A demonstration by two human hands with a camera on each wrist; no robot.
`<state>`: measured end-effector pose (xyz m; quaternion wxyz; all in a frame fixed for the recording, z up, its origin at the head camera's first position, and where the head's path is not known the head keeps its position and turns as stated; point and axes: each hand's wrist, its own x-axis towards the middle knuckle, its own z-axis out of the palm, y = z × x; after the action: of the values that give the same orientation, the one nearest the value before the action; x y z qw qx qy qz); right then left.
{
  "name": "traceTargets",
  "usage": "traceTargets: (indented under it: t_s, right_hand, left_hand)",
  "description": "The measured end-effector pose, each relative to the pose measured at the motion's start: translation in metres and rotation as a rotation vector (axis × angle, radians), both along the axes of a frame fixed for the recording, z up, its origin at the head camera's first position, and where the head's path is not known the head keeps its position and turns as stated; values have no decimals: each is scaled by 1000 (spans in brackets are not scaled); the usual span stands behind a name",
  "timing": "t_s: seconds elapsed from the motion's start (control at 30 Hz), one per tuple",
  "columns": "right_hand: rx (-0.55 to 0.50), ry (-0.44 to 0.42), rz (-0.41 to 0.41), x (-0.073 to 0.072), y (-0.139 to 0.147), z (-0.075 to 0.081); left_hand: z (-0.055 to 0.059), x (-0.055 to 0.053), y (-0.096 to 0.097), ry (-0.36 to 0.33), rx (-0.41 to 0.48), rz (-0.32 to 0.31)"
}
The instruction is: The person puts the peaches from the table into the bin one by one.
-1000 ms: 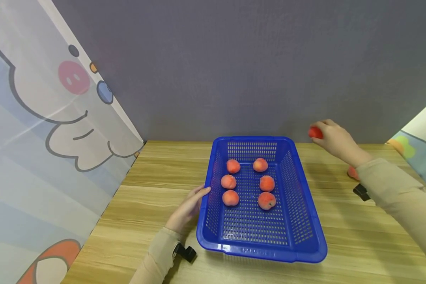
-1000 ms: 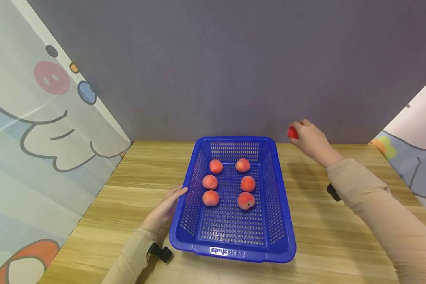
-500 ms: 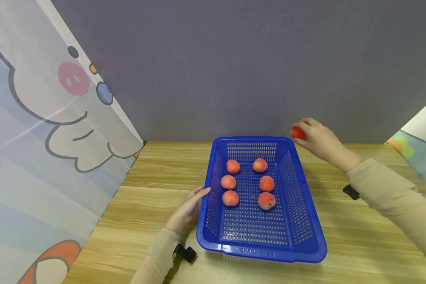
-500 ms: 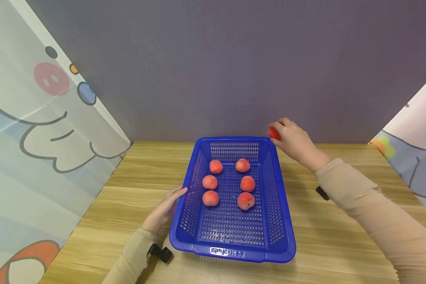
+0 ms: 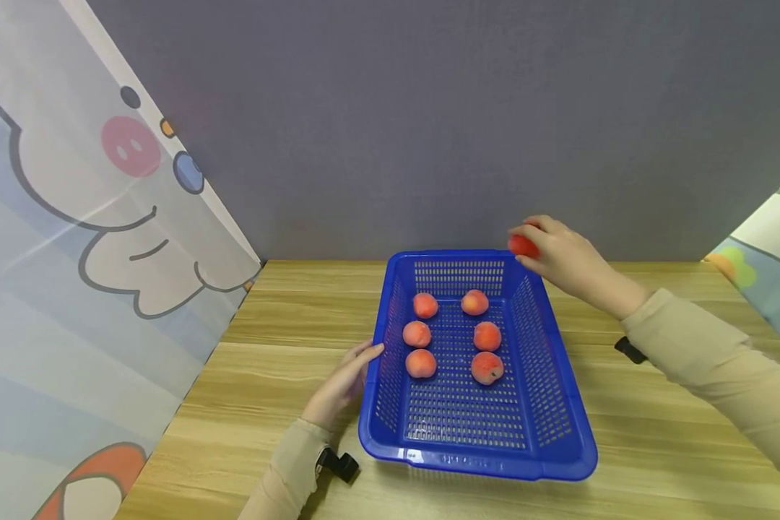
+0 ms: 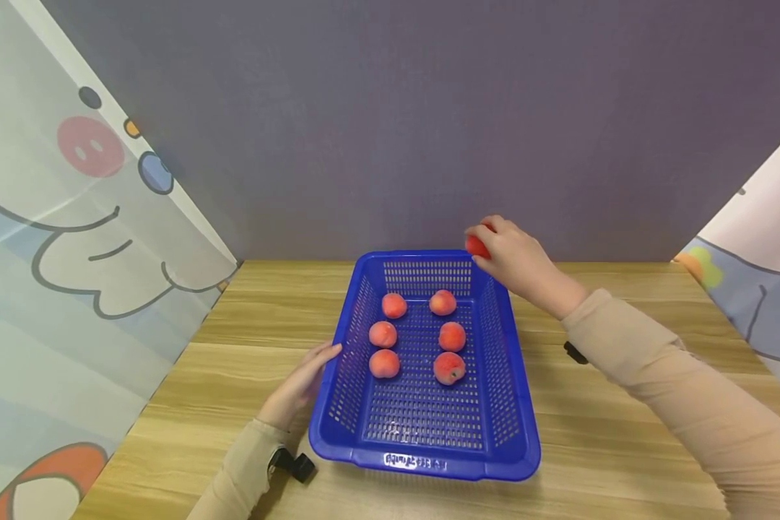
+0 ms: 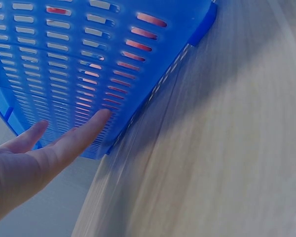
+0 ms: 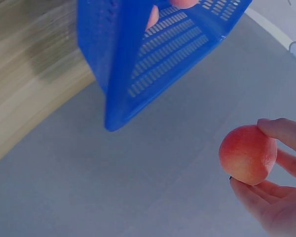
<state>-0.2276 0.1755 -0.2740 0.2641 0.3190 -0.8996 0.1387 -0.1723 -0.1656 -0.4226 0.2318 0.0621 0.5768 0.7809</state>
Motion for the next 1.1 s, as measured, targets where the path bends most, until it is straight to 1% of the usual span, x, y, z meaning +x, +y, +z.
traceTargets:
  t_s: [0.17,0.37,0.6,0.77,1.0,1.1]
  right_hand:
    - [-4,13,28,3,-11,4]
    - [-22,35,84,5,-25,6]
    - [-30,24,152,12,-43,7]
    - [-27,-2,192,21,-57,4]
    - [32,-76,213,34,-76,2]
    - [54,-100,235,38,-83,-1]
  left_hand:
    - [-1,0,1,5,-2,12]
    - [-1,1,1,3,-3,18]
    - [0,1,0,13,-2,11]
    - [0,2,1,18,-6,13]
    - [1,2,1,-8,-2,21]
    - [2,3,1,-7,-3,16]
